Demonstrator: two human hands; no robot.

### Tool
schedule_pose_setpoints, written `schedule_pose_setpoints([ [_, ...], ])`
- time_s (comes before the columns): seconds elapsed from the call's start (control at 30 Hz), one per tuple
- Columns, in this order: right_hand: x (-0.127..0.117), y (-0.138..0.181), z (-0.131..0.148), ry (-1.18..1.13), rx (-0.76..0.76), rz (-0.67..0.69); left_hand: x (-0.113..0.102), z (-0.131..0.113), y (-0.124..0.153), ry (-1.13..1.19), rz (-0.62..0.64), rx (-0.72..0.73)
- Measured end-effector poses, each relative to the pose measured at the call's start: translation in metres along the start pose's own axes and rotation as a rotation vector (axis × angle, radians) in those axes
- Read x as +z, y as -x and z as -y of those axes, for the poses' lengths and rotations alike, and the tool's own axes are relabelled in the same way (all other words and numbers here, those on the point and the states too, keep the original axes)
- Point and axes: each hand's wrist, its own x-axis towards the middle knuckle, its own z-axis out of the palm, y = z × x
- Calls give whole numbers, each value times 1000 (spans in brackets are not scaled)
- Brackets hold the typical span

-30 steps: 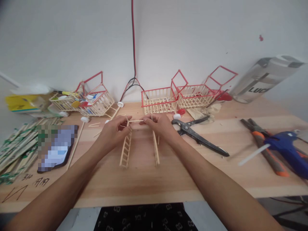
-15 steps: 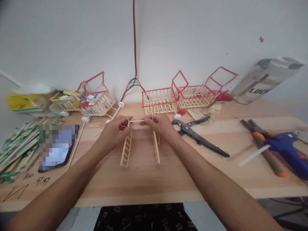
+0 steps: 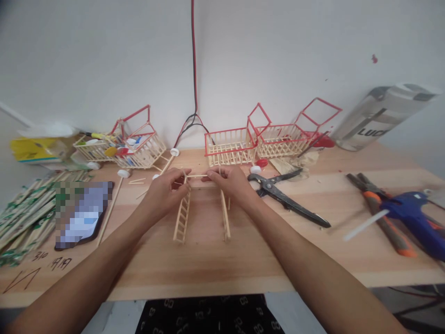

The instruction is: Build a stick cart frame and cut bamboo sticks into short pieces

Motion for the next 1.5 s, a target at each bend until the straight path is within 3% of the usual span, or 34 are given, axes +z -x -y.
schedule_pose_setpoints([
  [1.5, 0, 0, 1, 70, 8, -3, -1, -2, 1, 27, -4, -7],
])
